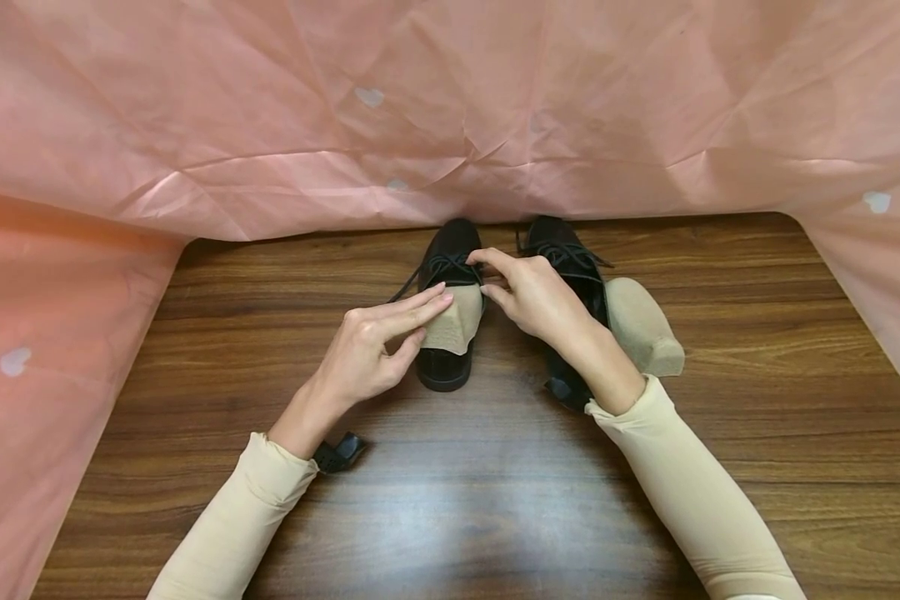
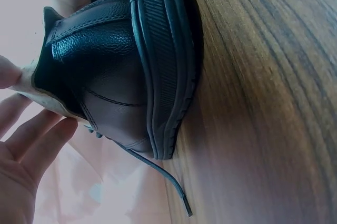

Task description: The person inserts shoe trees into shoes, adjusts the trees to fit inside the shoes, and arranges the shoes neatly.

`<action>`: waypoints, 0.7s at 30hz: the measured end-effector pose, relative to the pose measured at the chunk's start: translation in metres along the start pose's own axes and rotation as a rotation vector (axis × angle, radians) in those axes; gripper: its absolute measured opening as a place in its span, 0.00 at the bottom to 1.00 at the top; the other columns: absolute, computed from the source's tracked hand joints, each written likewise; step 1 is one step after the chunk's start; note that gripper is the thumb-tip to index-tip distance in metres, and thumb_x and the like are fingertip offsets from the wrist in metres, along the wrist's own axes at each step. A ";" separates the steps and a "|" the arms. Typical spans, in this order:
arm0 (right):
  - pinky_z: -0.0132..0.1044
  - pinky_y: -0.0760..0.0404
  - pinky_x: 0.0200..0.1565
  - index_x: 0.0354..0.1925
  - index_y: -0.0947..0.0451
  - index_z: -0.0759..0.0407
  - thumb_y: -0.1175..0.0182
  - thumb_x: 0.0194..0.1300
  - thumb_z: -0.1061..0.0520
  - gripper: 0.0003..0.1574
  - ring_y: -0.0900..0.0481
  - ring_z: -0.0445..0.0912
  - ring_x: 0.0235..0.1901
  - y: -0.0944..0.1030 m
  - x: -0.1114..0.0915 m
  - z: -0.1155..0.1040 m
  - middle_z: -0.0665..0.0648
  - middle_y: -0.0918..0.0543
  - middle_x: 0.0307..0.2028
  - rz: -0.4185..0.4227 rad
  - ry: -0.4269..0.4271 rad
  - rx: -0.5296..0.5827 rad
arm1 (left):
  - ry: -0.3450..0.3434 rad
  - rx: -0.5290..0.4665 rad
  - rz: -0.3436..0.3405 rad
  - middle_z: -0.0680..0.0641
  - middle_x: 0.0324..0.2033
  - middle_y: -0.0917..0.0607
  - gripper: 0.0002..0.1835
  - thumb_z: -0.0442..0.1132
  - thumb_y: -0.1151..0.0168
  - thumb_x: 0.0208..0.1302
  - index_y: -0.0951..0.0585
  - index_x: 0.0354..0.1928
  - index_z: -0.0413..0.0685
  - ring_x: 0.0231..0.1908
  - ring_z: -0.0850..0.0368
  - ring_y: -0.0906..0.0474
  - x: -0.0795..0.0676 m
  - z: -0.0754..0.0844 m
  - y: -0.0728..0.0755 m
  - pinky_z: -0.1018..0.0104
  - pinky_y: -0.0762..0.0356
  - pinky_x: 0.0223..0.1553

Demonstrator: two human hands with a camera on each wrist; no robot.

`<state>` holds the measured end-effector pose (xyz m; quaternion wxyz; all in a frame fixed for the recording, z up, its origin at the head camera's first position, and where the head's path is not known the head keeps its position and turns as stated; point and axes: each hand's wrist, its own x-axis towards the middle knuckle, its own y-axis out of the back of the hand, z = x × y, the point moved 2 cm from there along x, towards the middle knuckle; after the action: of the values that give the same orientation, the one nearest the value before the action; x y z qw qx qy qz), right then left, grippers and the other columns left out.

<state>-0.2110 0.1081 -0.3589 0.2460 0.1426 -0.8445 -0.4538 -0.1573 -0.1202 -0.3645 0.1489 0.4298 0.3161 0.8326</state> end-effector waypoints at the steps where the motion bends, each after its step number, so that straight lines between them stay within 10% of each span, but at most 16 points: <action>1: 0.43 0.18 0.38 0.60 0.23 0.53 0.34 0.65 0.61 0.25 0.16 0.47 0.33 0.000 0.000 0.000 0.58 0.12 0.41 0.001 -0.003 -0.001 | -0.002 -0.004 -0.004 0.48 0.61 0.20 0.22 0.34 0.40 0.66 0.19 0.62 0.52 0.61 0.60 0.25 0.000 0.000 0.000 0.60 0.20 0.54; 21: 0.41 0.21 0.32 0.60 0.22 0.53 0.34 0.66 0.60 0.24 0.21 0.45 0.25 -0.002 -0.001 -0.004 0.56 0.12 0.38 0.015 -0.045 0.007 | -0.005 -0.020 -0.023 0.45 0.62 0.21 0.24 0.33 0.35 0.66 0.21 0.64 0.51 0.62 0.59 0.26 0.001 -0.007 -0.003 0.63 0.24 0.58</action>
<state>-0.2083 0.1050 -0.3587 0.2299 0.1267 -0.8526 -0.4519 -0.1636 -0.1204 -0.3690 0.1635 0.4267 0.3124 0.8328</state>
